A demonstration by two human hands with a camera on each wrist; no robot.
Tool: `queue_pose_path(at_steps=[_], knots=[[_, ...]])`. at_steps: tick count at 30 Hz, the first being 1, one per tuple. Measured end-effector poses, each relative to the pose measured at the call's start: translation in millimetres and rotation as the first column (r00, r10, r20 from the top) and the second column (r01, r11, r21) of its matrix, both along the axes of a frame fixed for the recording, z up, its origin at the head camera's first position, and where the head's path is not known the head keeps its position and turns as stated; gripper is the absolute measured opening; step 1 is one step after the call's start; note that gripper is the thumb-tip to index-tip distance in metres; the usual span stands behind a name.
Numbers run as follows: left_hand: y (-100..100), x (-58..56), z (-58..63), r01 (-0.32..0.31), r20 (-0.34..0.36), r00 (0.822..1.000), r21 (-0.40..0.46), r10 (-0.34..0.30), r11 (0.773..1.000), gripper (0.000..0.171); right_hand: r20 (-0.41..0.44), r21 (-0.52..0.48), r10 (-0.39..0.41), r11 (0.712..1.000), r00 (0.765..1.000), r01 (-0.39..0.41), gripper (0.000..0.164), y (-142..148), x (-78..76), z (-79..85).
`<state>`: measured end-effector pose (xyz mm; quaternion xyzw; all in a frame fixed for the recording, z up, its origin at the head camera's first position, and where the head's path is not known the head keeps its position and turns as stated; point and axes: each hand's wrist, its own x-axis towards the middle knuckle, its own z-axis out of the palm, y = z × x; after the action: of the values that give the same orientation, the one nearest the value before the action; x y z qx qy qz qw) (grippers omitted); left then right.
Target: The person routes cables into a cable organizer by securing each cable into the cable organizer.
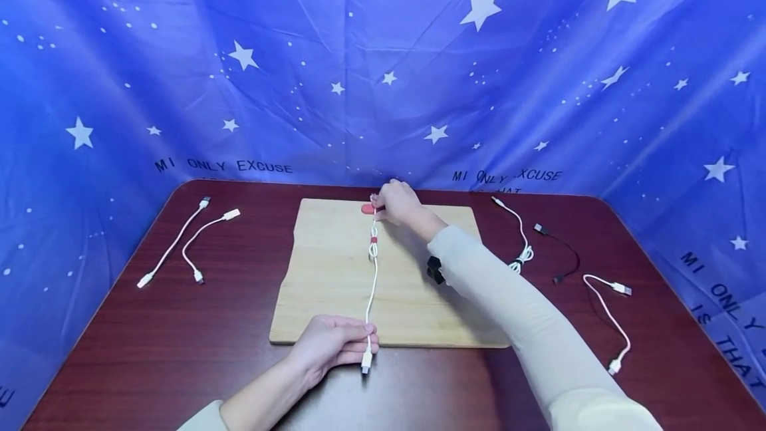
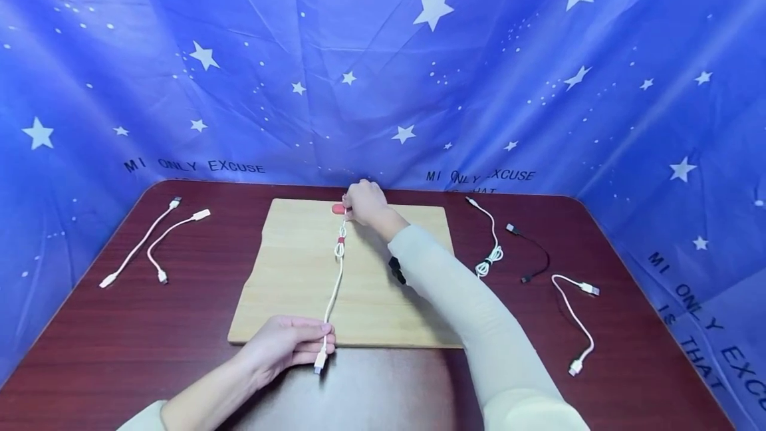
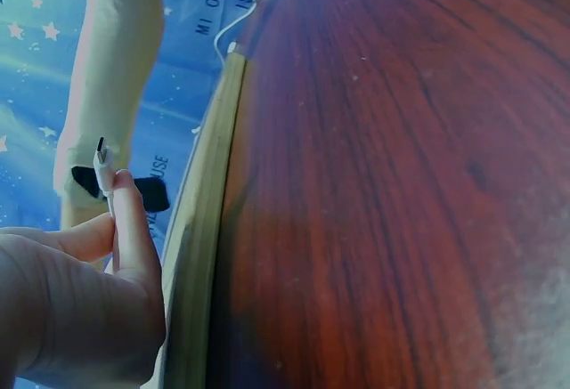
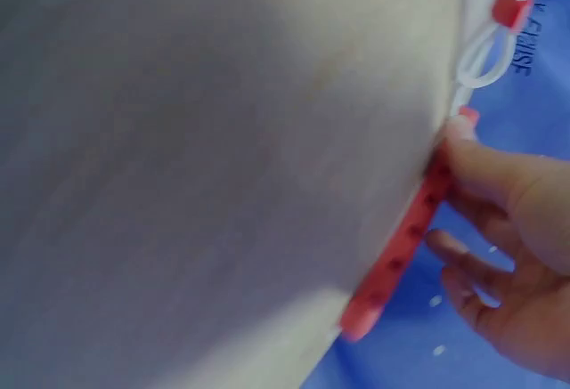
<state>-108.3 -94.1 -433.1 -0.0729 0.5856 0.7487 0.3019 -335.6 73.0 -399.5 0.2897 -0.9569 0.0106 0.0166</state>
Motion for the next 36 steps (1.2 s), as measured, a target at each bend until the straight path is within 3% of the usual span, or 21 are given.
queue_pose_path(at_steps=[4,9,11,14,17,20,22,24,28,36], knots=[[-0.1,-0.7,3.2,0.007,-0.006,1.0,0.0,-0.007,1.0,0.035,-0.055,0.036,0.034,0.999,0.998,-0.032,0.026,3.2,6.8,-4.1],[-1.6,1.0,5.0,-0.004,-0.015,1.0,-0.003,0.004,1.0,0.035,-0.102,0.223,0.082,0.973,0.991,-0.058,0.013,-15.7,16.0,1.4],[-2.4,0.7,7.6,-0.014,-0.02,1.0,-0.005,0.013,1.0,0.035,-0.101,0.24,0.087,0.969,0.991,-0.061,0.013,-20.0,15.6,4.9],[-3.5,-0.5,11.7,-0.025,-0.023,0.999,-0.004,0.025,1.0,0.034,-0.093,0.143,0.083,0.987,0.992,-0.069,0.013,-14.2,9.9,5.2],[-4.9,-0.5,14.1,-0.033,-0.024,0.999,0.001,0.033,0.999,0.034,-0.077,-0.07,0.109,0.991,0.991,-0.114,0.017,1.1,1.3,-1.1],[-7.2,3.6,13.5,-0.032,-0.02,0.999,-0.004,0.032,0.999,0.034,0.003,-0.258,0.158,0.954,0.987,-0.152,0.021,13.4,-3.6,-9.7],[-7.5,6.7,11.2,-0.033,-0.014,0.999,-0.004,0.033,0.999,0.034,0.081,-0.348,0.162,0.929,0.983,-0.124,0.025,17.7,-4.3,-15.2],[-6.6,8.7,8.0,-0.031,-0.007,0.999,-0.003,0.031,1.0,0.034,0.125,-0.372,0.156,0.923,0.98,-0.1,0.026,19.5,-4.3,-19.4],[-5.2,9.2,5.4,-0.034,-0.003,0.999,0.003,0.034,0.999,0.034,0.113,-0.342,0.086,0.939,0.99,-0.042,0.028,16.8,-2.8,-19.1],[-6.5,2.8,9.0,-0.036,-0.003,0.999,0.009,0.036,0.999,0.034,-0.077,-0.245,0.041,0.968,0.996,-0.059,0.024,8.9,0.3,-12.7]])
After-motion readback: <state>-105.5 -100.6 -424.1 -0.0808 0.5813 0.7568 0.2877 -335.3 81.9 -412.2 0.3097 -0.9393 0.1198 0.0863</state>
